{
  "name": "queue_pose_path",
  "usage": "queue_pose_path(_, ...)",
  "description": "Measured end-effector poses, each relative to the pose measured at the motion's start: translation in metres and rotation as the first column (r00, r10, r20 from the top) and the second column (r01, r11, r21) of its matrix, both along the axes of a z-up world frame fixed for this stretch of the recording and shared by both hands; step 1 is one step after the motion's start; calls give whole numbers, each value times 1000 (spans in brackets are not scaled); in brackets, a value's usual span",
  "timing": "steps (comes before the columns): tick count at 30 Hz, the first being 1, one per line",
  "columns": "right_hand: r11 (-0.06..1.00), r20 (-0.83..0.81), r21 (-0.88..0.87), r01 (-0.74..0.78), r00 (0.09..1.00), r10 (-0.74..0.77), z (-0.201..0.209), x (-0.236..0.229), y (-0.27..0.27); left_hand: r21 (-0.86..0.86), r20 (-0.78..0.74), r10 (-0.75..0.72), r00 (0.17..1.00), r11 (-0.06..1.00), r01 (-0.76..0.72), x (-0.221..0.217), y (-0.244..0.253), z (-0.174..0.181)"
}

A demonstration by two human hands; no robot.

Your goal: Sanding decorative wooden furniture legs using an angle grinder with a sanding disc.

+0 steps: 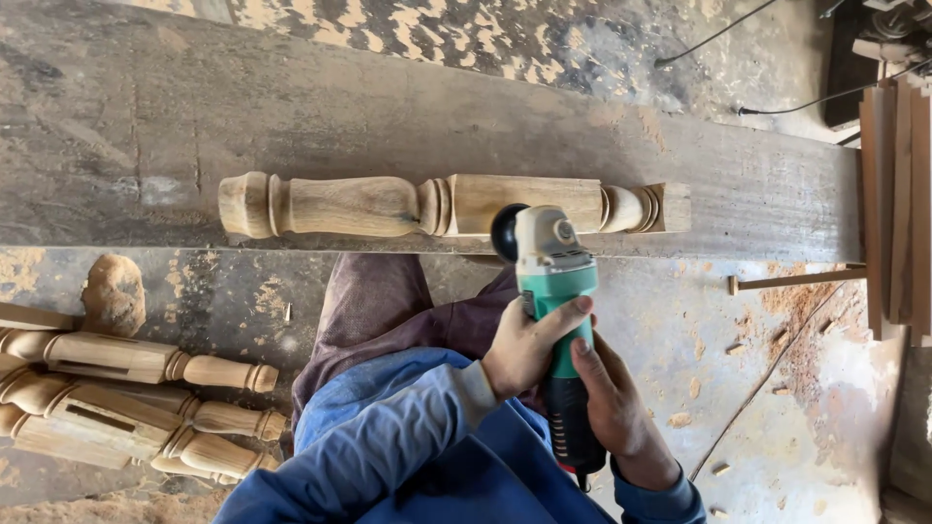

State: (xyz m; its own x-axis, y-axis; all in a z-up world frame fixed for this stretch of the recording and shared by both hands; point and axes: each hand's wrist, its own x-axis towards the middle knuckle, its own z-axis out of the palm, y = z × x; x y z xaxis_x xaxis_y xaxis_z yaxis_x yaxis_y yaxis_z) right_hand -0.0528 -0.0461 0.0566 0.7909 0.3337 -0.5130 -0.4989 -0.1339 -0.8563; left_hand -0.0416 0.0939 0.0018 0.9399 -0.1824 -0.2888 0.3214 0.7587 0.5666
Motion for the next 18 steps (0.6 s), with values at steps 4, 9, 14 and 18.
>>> queue_pose_path(4, 988, -41, -79, 133, 990, -137, -7, 3, -26, -6, 5, -93, 996, 996, 93, 20, -26, -1)
queue_pose_path(9, 938, -71, -135, 321, 941, -332, -18, 9, -47, 149, 1, -255, 967, 956, 252, 50, -51, -4)
queue_pose_path(14, 934, -41, -125, 335, 939, -342, -16, 9, -42, 254, -39, -358, 933, 899, 356, 57, -44, 0)
queue_pose_path(18, 954, -39, -105, 280, 958, -285, -18, 5, -34, 135, -11, -232, 973, 964, 231, 36, -34, -3)
